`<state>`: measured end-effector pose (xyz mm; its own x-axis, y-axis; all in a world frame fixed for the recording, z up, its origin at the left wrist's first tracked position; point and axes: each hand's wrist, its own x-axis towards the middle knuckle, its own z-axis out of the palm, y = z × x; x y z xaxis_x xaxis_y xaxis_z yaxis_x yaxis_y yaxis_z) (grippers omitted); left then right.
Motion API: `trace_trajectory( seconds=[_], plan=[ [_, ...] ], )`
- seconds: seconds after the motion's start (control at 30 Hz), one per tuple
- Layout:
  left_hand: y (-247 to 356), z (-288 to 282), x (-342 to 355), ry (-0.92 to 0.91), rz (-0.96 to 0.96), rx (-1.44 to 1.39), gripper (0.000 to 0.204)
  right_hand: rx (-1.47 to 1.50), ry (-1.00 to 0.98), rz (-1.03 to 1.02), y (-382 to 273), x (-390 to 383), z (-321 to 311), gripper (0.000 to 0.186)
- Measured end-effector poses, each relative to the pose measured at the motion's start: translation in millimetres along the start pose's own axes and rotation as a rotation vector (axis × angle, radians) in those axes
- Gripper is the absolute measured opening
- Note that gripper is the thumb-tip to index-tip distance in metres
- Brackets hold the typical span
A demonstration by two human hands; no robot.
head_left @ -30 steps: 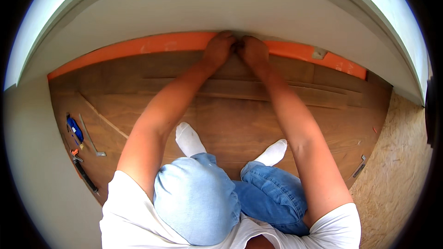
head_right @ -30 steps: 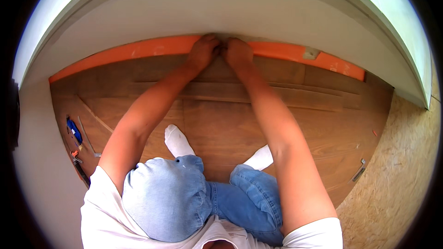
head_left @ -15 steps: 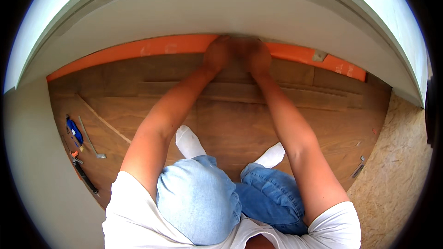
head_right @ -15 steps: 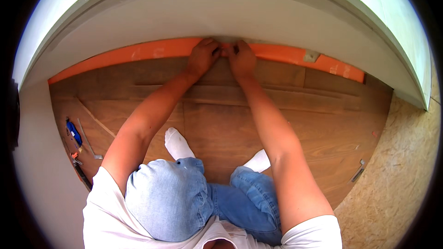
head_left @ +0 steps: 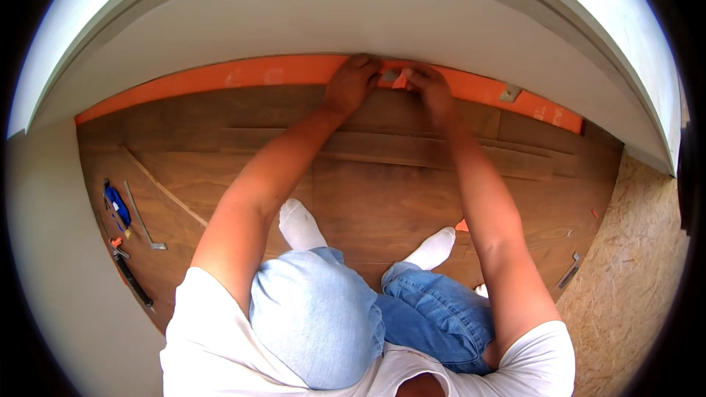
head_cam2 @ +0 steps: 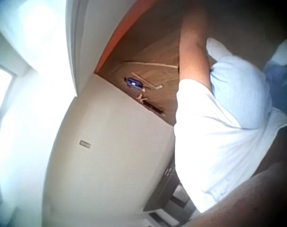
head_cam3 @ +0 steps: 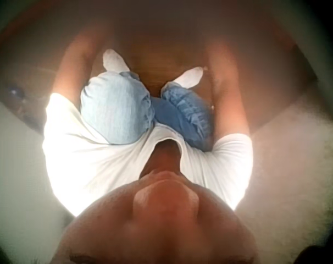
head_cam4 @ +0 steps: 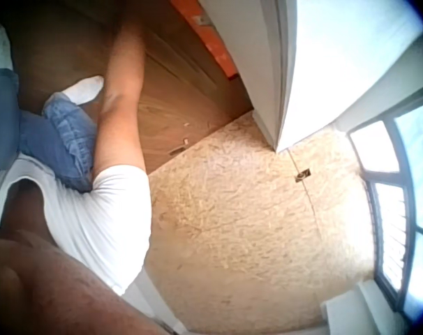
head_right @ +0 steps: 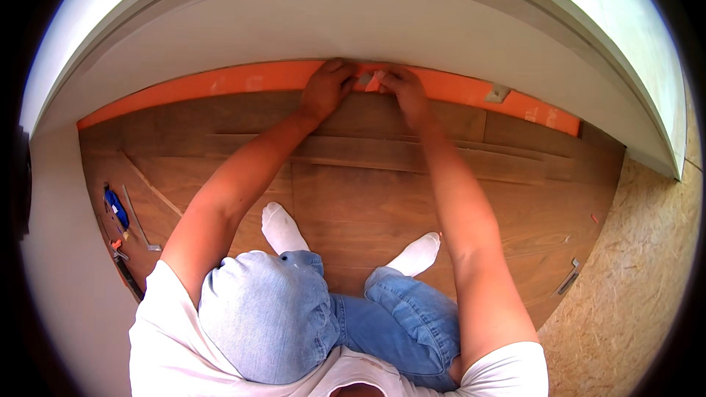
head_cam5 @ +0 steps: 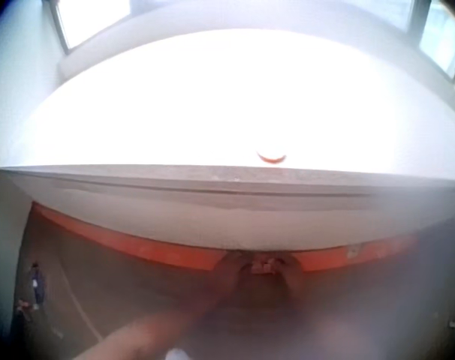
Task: The person prepares and installs wooden flooring planks. They use a table saw to trim a plank, carry materials into a room, apply adhesive using a bottle, and fit the planks into place along a wall.
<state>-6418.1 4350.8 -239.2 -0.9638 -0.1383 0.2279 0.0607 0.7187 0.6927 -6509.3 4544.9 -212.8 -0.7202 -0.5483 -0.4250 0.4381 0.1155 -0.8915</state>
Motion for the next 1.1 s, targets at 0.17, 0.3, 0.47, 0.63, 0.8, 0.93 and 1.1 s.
trace_trajectory(
  seconds=[0.17,0.3,0.47,0.63,0.8,0.93,1.1],
  plan=[
    [-9.2,7.2,0.6,-0.017,-0.070,-0.027,0.024,-0.227,-0.069,-0.024,-7.9,-16.3,-14.8,0.022],
    [-7.3,8.5,-7.3,-0.093,0.001,0.148,0.029,-0.459,-0.332,0.075,-58.9,-87.0,-33.5,0.019],
    [1.2,1.3,-4.0,-0.148,0.183,0.436,0.032,-1.039,-0.575,0.118,-88.1,-200.5,-77.2,0.015],
    [5.3,-6.0,-4.5,-0.180,0.114,0.389,0.030,-1.115,-0.365,0.297,-37.6,-299.4,-100.8,0.014],
    [3.6,-27.0,-22.3,-0.206,0.166,0.306,0.027,-1.139,-0.254,0.398,35.9,-356.5,-113.0,0.018],
    [49.7,-64.4,-46.6,-0.270,0.095,0.240,0.037,-1.154,-0.381,0.548,34.9,-358.3,-115.0,0.031],
    [91.6,-68.2,-72.0,-0.433,0.175,0.230,0.056,-1.140,-0.158,0.480,42.2,-342.9,-141.9,0.027]
  ],
)
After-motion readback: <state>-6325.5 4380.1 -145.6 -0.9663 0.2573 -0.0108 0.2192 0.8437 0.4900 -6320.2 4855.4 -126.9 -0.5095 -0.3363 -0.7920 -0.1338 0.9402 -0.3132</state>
